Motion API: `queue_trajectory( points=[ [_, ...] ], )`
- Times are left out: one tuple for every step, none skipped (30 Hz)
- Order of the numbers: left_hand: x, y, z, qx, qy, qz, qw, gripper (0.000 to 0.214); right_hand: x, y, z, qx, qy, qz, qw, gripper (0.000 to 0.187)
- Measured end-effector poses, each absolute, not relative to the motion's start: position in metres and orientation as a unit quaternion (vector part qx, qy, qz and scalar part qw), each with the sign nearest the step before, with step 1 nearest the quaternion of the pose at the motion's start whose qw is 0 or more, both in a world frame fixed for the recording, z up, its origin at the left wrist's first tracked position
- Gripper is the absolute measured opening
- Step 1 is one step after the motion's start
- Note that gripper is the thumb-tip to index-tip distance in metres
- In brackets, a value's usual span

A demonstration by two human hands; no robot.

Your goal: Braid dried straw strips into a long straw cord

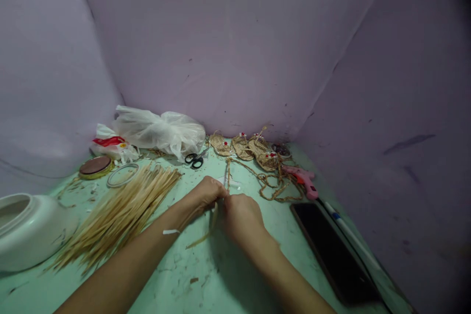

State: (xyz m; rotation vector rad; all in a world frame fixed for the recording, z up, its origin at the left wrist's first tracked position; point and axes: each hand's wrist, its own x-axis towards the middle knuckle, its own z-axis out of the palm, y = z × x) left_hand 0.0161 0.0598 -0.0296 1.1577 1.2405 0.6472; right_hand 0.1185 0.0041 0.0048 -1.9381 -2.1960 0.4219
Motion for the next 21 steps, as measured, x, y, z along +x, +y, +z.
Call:
queue_trajectory(
  points=[
    [0.016,0.060,-0.028,0.508,0.537,0.285,0.610,0.005,0.124,0.007,0.007,-0.651,-0.737,0.150,0.103,0.015],
    [0.016,0.060,-0.026,0.514,0.538,0.284,0.604,0.005,0.130,0.011,0.008,-0.654,-0.729,0.157,0.128,0.015],
    [0.015,0.059,-0.023,0.519,0.544,0.279,0.598,0.005,0.136,0.016,0.007,-0.658,-0.716,0.167,0.164,0.015],
    [0.015,0.059,-0.020,0.522,0.551,0.272,0.592,0.006,0.142,0.022,0.005,-0.668,-0.692,0.179,0.209,0.017],
    [0.015,0.058,-0.018,0.524,0.558,0.263,0.588,0.007,0.147,0.028,0.002,-0.671,-0.668,0.199,0.253,0.018],
    [0.015,0.058,-0.016,0.524,0.563,0.255,0.586,0.007,0.150,0.034,-0.003,-0.662,-0.648,0.241,0.288,0.018],
    [0.014,0.057,-0.014,0.524,0.564,0.249,0.588,0.007,0.152,0.040,-0.010,-0.649,-0.623,0.307,0.310,0.018],
    [0.014,0.057,-0.013,0.526,0.562,0.247,0.589,0.006,0.152,0.044,-0.016,-0.634,-0.594,0.385,0.313,0.018],
    [0.014,0.058,-0.013,0.530,0.558,0.244,0.590,0.005,0.150,0.047,-0.022,-0.618,-0.563,0.452,0.312,0.017],
    [0.013,0.058,-0.013,0.536,0.553,0.241,0.590,0.005,0.148,0.049,-0.027,-0.604,-0.537,0.499,0.312,0.015],
    [0.013,0.058,-0.014,0.542,0.550,0.237,0.590,0.005,0.146,0.049,-0.031,-0.595,-0.518,0.528,0.315,0.013],
    [0.013,0.059,-0.015,0.548,0.546,0.232,0.589,0.005,0.144,0.049,-0.033,-0.589,-0.507,0.541,0.323,0.010],
    [0.012,0.059,-0.017,0.555,0.542,0.225,0.589,0.005,0.142,0.048,-0.034,-0.585,-0.502,0.545,0.330,0.008],
    [0.011,0.060,-0.018,0.564,0.537,0.218,0.587,0.006,0.142,0.047,-0.034,-0.580,-0.501,0.549,0.332,0.009],
    [0.010,0.060,-0.020,0.577,0.534,0.212,0.581,0.006,0.142,0.046,-0.034,-0.575,-0.501,0.556,0.330,0.010],
    [0.009,0.061,-0.021,0.595,0.532,0.206,0.567,0.007,0.143,0.045,-0.034,-0.571,-0.501,0.564,0.324,0.011],
    [0.008,0.061,-0.022,0.616,0.534,0.197,0.545,0.008,0.143,0.045,-0.034,-0.570,-0.501,0.570,0.315,0.012],
    [0.006,0.062,-0.023,0.638,0.541,0.187,0.515,0.008,0.144,0.044,-0.034,-0.572,-0.502,0.571,0.308,0.012],
    [0.004,0.063,-0.022,0.656,0.555,0.176,0.481,0.009,0.144,0.044,-0.034,-0.575,-0.503,0.568,0.306,0.011],
    [0.003,0.063,-0.021,0.668,0.572,0.163,0.447,0.010,0.143,0.044,-0.035,-0.578,-0.504,0.564,0.306,0.010],
    [0.002,0.063,-0.018,0.673,0.590,0.152,0.419,0.011,0.143,0.044,-0.036,-0.580,-0.504,0.562,0.308,0.009]
  ],
)
